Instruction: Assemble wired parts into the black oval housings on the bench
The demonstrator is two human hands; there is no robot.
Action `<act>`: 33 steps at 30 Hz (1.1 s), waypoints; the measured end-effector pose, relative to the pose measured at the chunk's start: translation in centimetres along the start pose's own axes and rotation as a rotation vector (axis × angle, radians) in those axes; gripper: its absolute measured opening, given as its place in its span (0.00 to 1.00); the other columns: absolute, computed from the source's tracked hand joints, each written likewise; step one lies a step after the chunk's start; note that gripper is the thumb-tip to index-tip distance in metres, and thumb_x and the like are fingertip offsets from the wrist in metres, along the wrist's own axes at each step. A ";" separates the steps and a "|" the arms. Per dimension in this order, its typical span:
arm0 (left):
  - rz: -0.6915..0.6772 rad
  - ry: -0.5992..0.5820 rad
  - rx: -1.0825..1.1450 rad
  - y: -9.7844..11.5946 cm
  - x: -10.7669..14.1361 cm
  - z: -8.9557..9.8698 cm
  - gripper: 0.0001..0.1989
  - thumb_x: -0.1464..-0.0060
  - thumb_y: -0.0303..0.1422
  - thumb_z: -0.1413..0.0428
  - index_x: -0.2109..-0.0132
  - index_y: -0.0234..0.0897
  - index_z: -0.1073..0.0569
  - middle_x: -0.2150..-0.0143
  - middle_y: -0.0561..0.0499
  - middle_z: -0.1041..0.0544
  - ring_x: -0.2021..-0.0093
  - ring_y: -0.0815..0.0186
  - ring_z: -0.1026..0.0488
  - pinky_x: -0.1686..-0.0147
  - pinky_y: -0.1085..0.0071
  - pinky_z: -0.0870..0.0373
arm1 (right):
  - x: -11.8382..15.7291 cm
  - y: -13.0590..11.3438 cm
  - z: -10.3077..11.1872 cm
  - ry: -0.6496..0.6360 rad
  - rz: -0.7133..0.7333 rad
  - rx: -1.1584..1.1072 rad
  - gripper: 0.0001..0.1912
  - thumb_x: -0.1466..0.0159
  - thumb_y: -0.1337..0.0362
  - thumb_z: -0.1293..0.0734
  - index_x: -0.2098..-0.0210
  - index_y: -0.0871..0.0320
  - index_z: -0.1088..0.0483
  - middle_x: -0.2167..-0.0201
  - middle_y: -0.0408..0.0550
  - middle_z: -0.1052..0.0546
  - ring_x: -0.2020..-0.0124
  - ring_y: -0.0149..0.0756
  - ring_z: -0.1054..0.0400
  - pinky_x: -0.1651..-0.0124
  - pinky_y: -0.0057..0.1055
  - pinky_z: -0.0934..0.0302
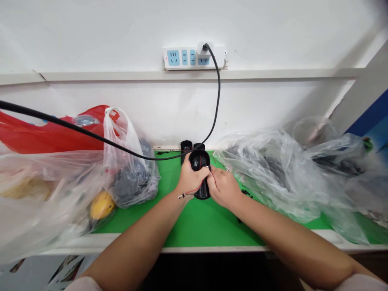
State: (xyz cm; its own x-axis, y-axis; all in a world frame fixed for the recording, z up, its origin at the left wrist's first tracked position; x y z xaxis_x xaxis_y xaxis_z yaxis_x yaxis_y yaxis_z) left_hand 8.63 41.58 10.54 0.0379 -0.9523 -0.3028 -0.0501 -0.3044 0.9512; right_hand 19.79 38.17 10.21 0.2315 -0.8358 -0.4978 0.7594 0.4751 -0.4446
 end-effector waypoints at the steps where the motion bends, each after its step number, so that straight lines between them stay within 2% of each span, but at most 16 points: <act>1: 0.000 -0.004 0.007 0.0 0.0 0.0 0.24 0.61 0.25 0.42 0.53 0.37 0.32 0.62 0.52 0.28 0.64 0.67 0.31 0.61 0.71 0.33 | 0.0 0.0 0.0 0.005 0.006 -0.006 0.22 0.34 0.62 0.49 0.56 0.67 0.30 0.70 0.59 0.28 0.71 0.39 0.35 0.64 0.36 0.39; 4: 0.031 -0.007 0.067 -0.1 -0.2 0.0 0.23 0.61 0.26 0.41 0.54 0.37 0.33 0.63 0.53 0.28 0.64 0.68 0.31 0.62 0.72 0.33 | -0.2 -0.1 0.3 0.027 0.030 -0.086 0.21 0.33 0.61 0.49 0.58 0.65 0.29 0.70 0.57 0.28 0.70 0.37 0.35 0.63 0.35 0.39; 7: 0.195 -0.037 0.192 -0.6 -0.1 -0.3 0.22 0.60 0.28 0.40 0.55 0.38 0.35 0.67 0.55 0.30 0.70 0.69 0.30 0.68 0.72 0.31 | -0.8 0.6 0.7 0.011 0.044 -0.276 0.20 0.33 0.58 0.48 0.62 0.62 0.29 0.71 0.53 0.28 0.70 0.34 0.36 0.62 0.32 0.40; 9: 0.358 -0.129 0.267 -1.1 0.6 -1.1 0.23 0.59 0.31 0.40 0.53 0.39 0.37 0.68 0.55 0.30 0.75 0.69 0.29 0.73 0.69 0.30 | -1.5 2.2 1.2 0.057 -0.026 -0.446 0.21 0.33 0.55 0.46 0.61 0.61 0.28 0.70 0.50 0.28 0.69 0.31 0.36 0.61 0.31 0.39; 12: 0.529 -0.328 0.308 -1.4 2.1 -2.5 0.26 0.58 0.32 0.39 0.51 0.42 0.39 0.67 0.54 0.29 0.79 0.67 0.29 0.79 0.67 0.30 | -2.4 4.9 1.6 0.158 -0.197 -0.802 0.24 0.35 0.49 0.44 0.52 0.59 0.30 0.63 0.49 0.27 0.63 0.31 0.33 0.58 0.30 0.37; 14: 0.577 -0.456 0.314 -1.4 3.0 -3.3 0.29 0.59 0.32 0.39 0.49 0.43 0.40 0.67 0.53 0.29 0.79 0.66 0.28 0.80 0.69 0.30 | -2.7 5.4 1.4 0.124 -0.212 -1.016 0.27 0.36 0.46 0.43 0.47 0.57 0.34 0.56 0.48 0.27 0.57 0.32 0.33 0.54 0.30 0.36; 16: 0.595 -0.542 0.326 -1.5 3.5 -3.9 0.34 0.60 0.30 0.37 0.46 0.46 0.42 0.67 0.54 0.29 0.79 0.67 0.28 0.79 0.70 0.30 | -2.7 4.8 1.2 0.014 -0.169 -1.100 0.29 0.37 0.44 0.43 0.44 0.56 0.36 0.54 0.48 0.27 0.54 0.32 0.32 0.51 0.30 0.36; 19: 0.564 -0.574 0.326 -1.6 3.5 -4.2 0.40 0.61 0.28 0.35 0.43 0.49 0.44 0.64 0.54 0.29 0.77 0.70 0.29 0.77 0.72 0.30 | -2.5 4.0 0.8 -0.125 -0.158 -1.078 0.31 0.38 0.42 0.42 0.44 0.55 0.35 0.54 0.48 0.26 0.55 0.32 0.31 0.50 0.30 0.37; 21: 0.521 -0.575 0.307 -1.9 3.4 -4.2 0.42 0.64 0.26 0.34 0.42 0.49 0.43 0.60 0.53 0.29 0.71 0.69 0.28 0.73 0.72 0.30 | -2.4 3.9 0.7 -0.165 -0.179 -1.073 0.30 0.38 0.42 0.42 0.46 0.55 0.34 0.56 0.47 0.25 0.56 0.31 0.31 0.51 0.29 0.37; 25: 0.483 -0.581 0.205 -3.0 3.3 -4.4 0.46 0.67 0.25 0.32 0.41 0.43 0.43 0.54 0.48 0.29 0.58 0.64 0.28 0.59 0.65 0.30 | -2.5 4.0 0.3 -0.207 -0.208 -1.031 0.27 0.39 0.42 0.41 0.57 0.58 0.27 0.63 0.47 0.24 0.63 0.31 0.30 0.57 0.29 0.36; 27: 0.424 -0.597 0.163 -3.2 3.2 -4.5 0.47 0.67 0.27 0.32 0.40 0.41 0.44 0.50 0.45 0.30 0.54 0.61 0.29 0.54 0.61 0.32 | -2.6 4.3 0.5 -0.159 -0.216 -0.972 0.27 0.39 0.42 0.41 0.62 0.59 0.26 0.65 0.47 0.24 0.64 0.31 0.30 0.58 0.28 0.36; 30: 0.222 -0.642 0.050 -2.5 2.7 -4.4 0.44 0.67 0.31 0.31 0.41 0.38 0.40 0.45 0.43 0.32 0.47 0.56 0.33 0.48 0.57 0.36 | -2.7 5.0 1.1 -0.013 -0.248 -0.892 0.26 0.38 0.44 0.41 0.67 0.60 0.26 0.69 0.47 0.24 0.66 0.30 0.31 0.60 0.28 0.37; 33: 0.073 -0.661 -0.220 -1.8 2.3 -4.1 0.34 0.63 0.37 0.33 0.48 0.35 0.32 0.50 0.44 0.28 0.50 0.53 0.31 0.49 0.57 0.35 | -2.5 5.6 1.8 0.145 -0.293 -0.849 0.25 0.37 0.45 0.42 0.68 0.61 0.28 0.71 0.46 0.25 0.68 0.30 0.32 0.62 0.27 0.37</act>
State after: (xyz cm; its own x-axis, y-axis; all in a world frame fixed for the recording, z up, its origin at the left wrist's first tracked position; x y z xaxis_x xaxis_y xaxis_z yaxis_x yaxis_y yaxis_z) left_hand 12.88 39.98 8.38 -0.5766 -0.8043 -0.1435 0.1768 -0.2942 0.9392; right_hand 24.51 42.45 10.30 -0.0227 -0.9394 -0.3421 0.0589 0.3403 -0.9385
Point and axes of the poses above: each hand's wrist, its own x-axis away from the middle knuckle, its own z-axis out of the back of the hand, y = z × x, the point moved 6 cm from there along -x, towards the middle knuckle
